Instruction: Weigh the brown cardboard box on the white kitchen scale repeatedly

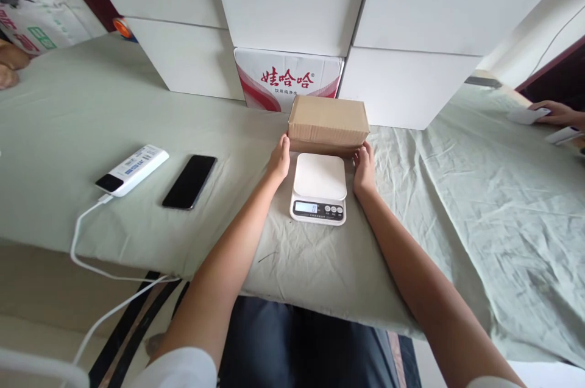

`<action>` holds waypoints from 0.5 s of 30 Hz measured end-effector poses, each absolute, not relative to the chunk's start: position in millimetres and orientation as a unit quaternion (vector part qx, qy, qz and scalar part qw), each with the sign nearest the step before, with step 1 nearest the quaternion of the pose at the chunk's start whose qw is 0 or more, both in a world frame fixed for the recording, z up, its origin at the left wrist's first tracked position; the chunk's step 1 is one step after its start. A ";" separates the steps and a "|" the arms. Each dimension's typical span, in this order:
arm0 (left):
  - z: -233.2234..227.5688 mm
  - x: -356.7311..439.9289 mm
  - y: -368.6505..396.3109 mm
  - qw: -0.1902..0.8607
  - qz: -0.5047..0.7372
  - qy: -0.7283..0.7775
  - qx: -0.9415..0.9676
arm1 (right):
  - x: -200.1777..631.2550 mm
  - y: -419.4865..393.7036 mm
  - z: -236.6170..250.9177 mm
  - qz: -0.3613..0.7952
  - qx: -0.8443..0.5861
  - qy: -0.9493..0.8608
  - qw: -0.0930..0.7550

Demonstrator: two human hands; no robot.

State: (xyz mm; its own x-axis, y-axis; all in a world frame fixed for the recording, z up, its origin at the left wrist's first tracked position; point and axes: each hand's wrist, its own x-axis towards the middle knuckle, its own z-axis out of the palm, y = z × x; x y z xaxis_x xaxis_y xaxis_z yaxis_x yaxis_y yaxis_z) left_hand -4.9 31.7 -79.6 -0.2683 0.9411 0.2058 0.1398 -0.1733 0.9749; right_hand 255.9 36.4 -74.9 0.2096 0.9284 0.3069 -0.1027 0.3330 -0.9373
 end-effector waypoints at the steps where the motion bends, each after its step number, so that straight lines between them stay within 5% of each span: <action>1: -80.5 -5.3 31.9 0.345 0.580 0.548 0.494 | 255.7 36.4 -75.2 0.392 -0.427 -0.484 0.656; 15: -79.3 -5.4 29.1 0.359 0.570 0.558 0.484 | 254.4 35.5 -76.4 0.401 -0.438 -0.464 0.657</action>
